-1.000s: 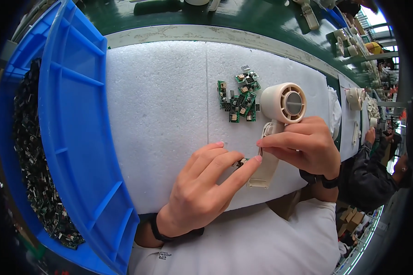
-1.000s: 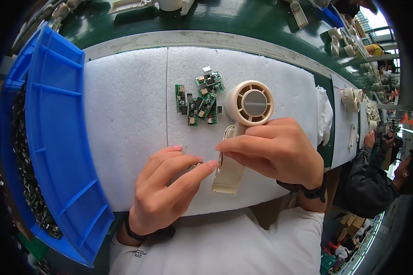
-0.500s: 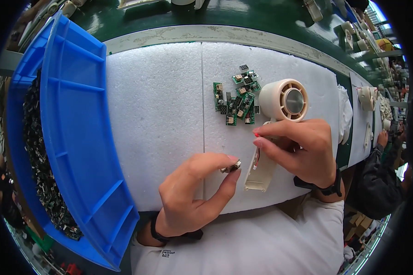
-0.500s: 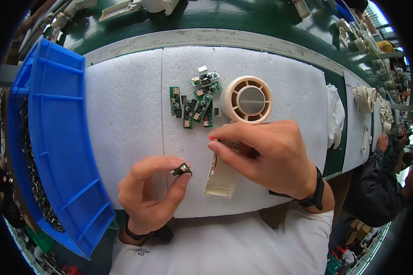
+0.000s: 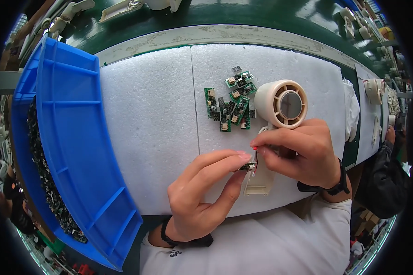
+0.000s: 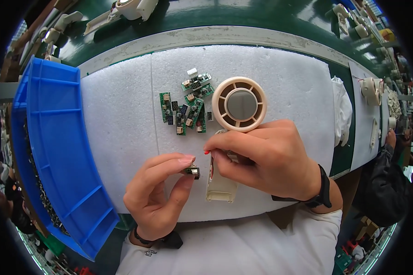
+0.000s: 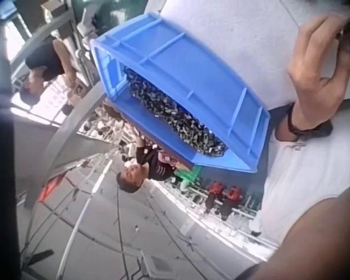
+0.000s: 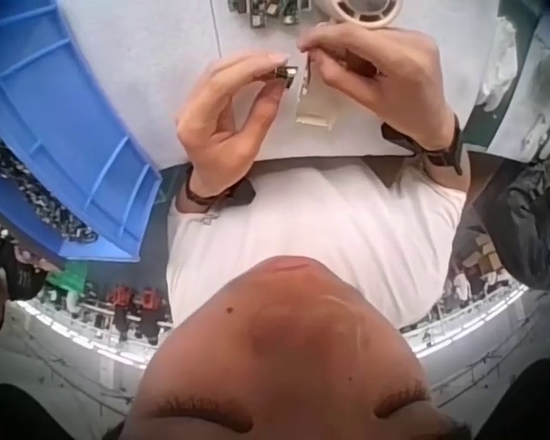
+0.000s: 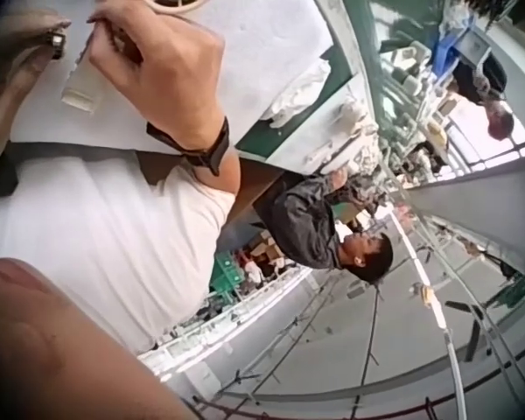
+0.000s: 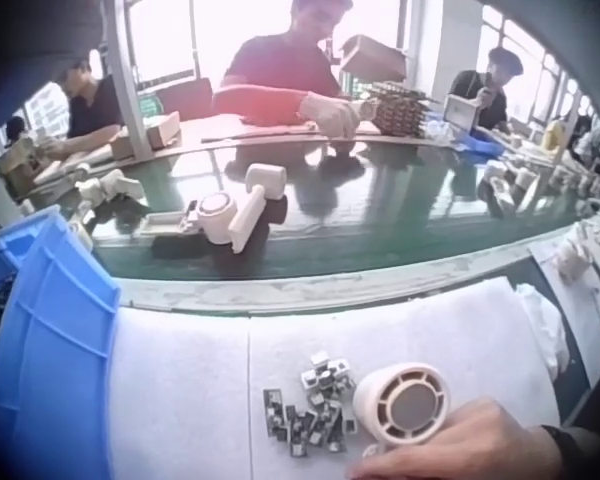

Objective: The person picks up a circuit board and a fan housing, connects a wire to the board, and fits the board into the housing. They then set the assembly down and repeat the process with another set of components.

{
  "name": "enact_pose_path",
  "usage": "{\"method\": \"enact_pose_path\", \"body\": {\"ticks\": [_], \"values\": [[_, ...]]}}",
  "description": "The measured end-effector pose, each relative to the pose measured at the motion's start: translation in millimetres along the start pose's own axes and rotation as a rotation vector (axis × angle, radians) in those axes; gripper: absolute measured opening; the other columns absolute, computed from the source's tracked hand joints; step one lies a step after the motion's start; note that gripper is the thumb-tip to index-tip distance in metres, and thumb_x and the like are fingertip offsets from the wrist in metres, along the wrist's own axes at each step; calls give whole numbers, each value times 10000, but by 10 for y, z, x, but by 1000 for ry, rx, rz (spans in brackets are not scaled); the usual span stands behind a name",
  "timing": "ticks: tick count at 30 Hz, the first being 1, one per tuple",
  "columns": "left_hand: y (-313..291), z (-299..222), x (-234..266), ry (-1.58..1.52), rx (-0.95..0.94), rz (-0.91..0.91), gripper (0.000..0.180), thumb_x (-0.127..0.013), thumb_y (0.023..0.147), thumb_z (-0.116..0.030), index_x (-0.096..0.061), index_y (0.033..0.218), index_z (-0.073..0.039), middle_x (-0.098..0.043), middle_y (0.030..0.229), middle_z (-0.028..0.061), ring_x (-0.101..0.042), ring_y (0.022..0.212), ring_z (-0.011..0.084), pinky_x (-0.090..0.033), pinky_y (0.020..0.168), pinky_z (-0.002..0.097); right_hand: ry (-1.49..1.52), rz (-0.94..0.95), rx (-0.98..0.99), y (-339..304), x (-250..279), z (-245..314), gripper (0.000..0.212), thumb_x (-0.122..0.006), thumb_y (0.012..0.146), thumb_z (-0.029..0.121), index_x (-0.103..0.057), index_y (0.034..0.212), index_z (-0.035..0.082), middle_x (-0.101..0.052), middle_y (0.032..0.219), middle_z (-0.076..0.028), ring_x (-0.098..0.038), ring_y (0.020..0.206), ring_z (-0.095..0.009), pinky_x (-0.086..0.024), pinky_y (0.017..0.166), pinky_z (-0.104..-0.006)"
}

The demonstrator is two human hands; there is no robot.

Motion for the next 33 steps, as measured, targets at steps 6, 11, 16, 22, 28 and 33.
{"method": "enact_pose_path", "body": {"ticks": [6,11,16,22,28,33], "values": [[37,-5,1,31,-35,17,357,-671,805,181,-666,1143,68,-689,1124,222,-685,1044,266,-556,892,328,49,-22,47,-16,5,14,180,-755,744,8,-736,913,67,-663,652,-11,-598,482,-117,-445,473,-241],[36,15,21,16,-57,13,372,-679,804,174,-665,1159,66,-705,1094,221,-697,1020,264,-557,886,325,106,-39,94,-19,6,92,159,-759,743,20,-731,897,48,-648,632,-13,-592,472,-112,-437,458,-242],[4,-9,8,-23,46,-16,376,-695,804,158,-673,1170,73,-709,1093,220,-709,985,267,-561,864,321,99,-47,118,-18,-8,96,163,-757,738,16,-730,897,43,-638,617,-17,-594,470,-110,-434,458,-238],[13,-37,25,58,10,-3,365,-714,798,144,-697,1153,65,-715,1084,212,-716,953,260,-563,837,313,103,-36,147,-31,0,117,171,-755,728,10,-729,894,41,-629,607,-16,-592,465,-114,-431,457,-237],[6,-36,32,82,-27,19,366,-726,789,141,-716,1141,40,-719,1077,202,-716,939,246,-562,814,305,117,-44,148,-57,-20,112,186,-757,714,2,-730,895,32,-622,600,-13,-587,461,-121,-426,451,-245],[34,-21,29,82,-45,8,373,-721,784,158,-723,1136,34,-718,1074,199,-716,935,243,-561,809,302,122,-51,176,-41,-13,64,199,-761,702,-1,-727,897,22,-621,598,-16,-588,466,-125,-421,446,-255]]}}
Point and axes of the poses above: each hand's wrist, its own y-axis towards the middle knuckle, its own x-axis out of the back of the hand, z = x × y, the point moved 1 cm from there along y, towards the middle knuckle
